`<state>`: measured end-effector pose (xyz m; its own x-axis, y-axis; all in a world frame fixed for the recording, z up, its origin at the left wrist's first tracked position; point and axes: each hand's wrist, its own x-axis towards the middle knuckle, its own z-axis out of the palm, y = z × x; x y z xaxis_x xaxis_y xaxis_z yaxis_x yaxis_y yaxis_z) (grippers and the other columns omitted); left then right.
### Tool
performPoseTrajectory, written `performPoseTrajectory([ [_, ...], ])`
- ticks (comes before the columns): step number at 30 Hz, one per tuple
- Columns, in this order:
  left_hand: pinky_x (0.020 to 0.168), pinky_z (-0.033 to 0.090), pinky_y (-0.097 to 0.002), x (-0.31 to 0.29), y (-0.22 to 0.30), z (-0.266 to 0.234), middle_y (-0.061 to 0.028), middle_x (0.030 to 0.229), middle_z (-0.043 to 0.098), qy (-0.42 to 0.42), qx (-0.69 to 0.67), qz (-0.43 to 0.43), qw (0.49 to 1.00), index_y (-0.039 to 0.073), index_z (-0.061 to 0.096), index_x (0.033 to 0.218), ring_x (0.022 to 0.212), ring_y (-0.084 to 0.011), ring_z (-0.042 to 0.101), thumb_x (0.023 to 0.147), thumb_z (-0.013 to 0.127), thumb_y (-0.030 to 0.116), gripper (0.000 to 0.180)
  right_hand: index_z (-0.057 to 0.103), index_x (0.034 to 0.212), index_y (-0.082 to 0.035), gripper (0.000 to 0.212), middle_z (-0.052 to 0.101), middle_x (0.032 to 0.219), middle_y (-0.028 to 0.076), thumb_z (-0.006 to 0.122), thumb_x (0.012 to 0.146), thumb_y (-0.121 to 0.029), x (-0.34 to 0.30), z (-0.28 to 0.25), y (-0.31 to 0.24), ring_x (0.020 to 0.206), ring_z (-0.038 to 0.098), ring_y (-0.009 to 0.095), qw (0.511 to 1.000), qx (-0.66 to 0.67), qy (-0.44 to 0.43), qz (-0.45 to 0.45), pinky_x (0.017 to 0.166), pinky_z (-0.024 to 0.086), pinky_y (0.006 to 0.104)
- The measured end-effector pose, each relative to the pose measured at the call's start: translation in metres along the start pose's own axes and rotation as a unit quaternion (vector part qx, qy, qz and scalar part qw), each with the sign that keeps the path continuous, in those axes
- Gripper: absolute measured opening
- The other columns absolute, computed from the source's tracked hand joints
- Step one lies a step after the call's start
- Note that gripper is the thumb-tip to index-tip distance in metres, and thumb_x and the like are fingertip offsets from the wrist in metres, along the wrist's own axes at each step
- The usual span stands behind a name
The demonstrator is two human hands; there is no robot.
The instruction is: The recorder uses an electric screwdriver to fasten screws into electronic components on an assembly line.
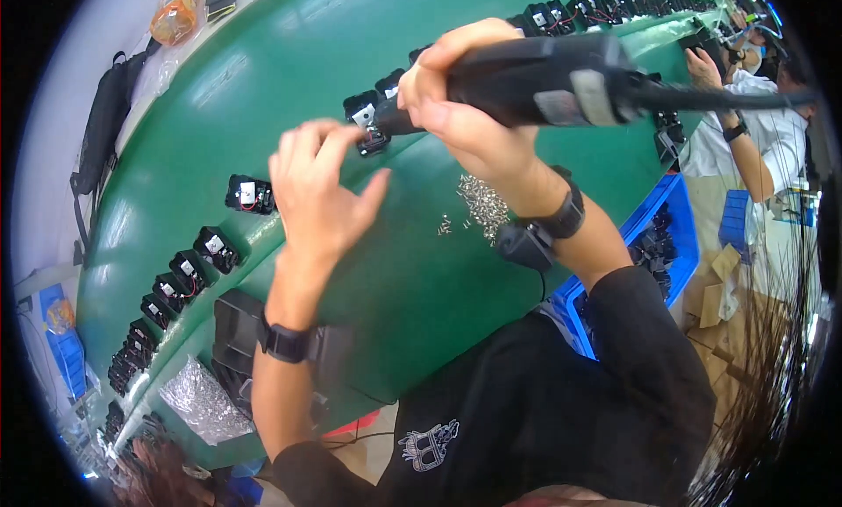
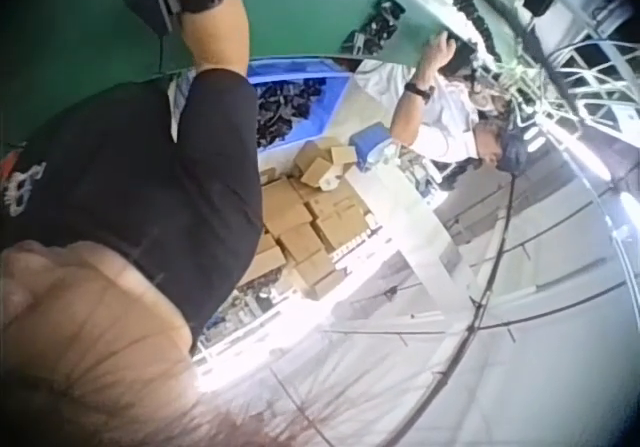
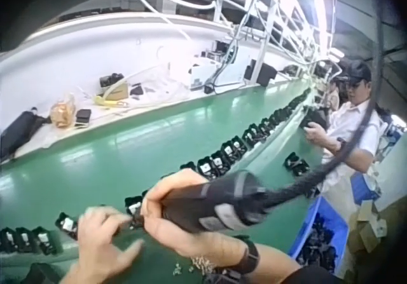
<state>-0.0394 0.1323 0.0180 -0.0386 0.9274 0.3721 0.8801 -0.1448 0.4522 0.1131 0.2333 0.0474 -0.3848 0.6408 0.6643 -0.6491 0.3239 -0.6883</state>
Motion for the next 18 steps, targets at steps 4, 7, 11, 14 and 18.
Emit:
performPoseTrajectory([
  [4, 0.094, 0.04, -0.043, 0.014, -0.02, 0.017, -0.009, 0.129, 0.053, -0.021, 0.073, -0.005, 0.997, 0.012, 0.054, 0.129, 0.12, -0.0287, 0.049, 0.059, 0.084, 0.018, 0.077, 0.051, 0.105, 0.005, 0.033, 0.057, 0.071, 0.007, 0.06, 0.075, 0.014, -0.001, -0.004, 0.026, 0.064, 0.057, 0.013, 1.0, 0.014, 0.009, -0.003, 0.059, 0.048, 0.0268],
  [7, 0.093, 0.039, -0.0428, 0.019, -0.031, 0.023, -0.0067, 0.126, 0.056, -0.04, 0.069, 0.007, 0.997, 0.012, 0.052, 0.132, 0.121, -0.0258, 0.049, 0.058, 0.086, 0.021, 0.082, 0.051, 0.105, 0.005, 0.032, 0.057, 0.072, 0.007, 0.06, 0.075, 0.014, 0.001, -0.004, 0.036, 0.064, 0.056, 0.012, 1.0, 0.004, 0.004, 0.002, 0.06, 0.048, 0.0269],
  [11, 0.093, 0.038, -0.0428, 0.024, -0.045, 0.034, -0.0038, 0.119, 0.061, -0.066, 0.071, 0.046, 0.994, 0.01, 0.059, 0.124, 0.116, -0.021, 0.053, 0.057, 0.087, 0.023, 0.074, 0.054, 0.103, 0.004, 0.031, 0.057, 0.073, 0.007, 0.062, 0.074, 0.013, 0.0, -0.007, 0.046, 0.063, 0.056, 0.012, 1.0, -0.021, 0.013, 0.01, 0.058, 0.047, 0.0264],
  [14, 0.093, 0.038, -0.0419, 0.03, -0.05, 0.036, -0.0034, 0.111, 0.065, -0.066, 0.039, 0.064, 0.995, 0.009, 0.065, 0.113, 0.109, -0.019, 0.057, 0.056, 0.087, 0.025, 0.063, 0.056, 0.1, 0.004, 0.028, 0.057, 0.072, 0.006, 0.064, 0.074, 0.011, 0.003, -0.01, 0.05, 0.062, 0.055, 0.011, 0.999, -0.01, 0.003, 0.053, 0.057, 0.046, 0.0257],
  [18, 0.092, 0.038, -0.0409, 0.029, -0.059, 0.043, -0.0029, 0.103, 0.067, -0.052, 0.019, 0.081, 0.995, 0.009, 0.068, 0.107, 0.099, -0.0188, 0.061, 0.054, 0.087, 0.026, 0.059, 0.047, 0.1, 0.0, 0.029, 0.053, 0.072, 0.007, 0.061, 0.077, 0.01, 0.007, -0.017, 0.055, 0.064, 0.053, 0.017, 0.986, -0.081, -0.103, 0.101, 0.063, 0.048, 0.0315],
])
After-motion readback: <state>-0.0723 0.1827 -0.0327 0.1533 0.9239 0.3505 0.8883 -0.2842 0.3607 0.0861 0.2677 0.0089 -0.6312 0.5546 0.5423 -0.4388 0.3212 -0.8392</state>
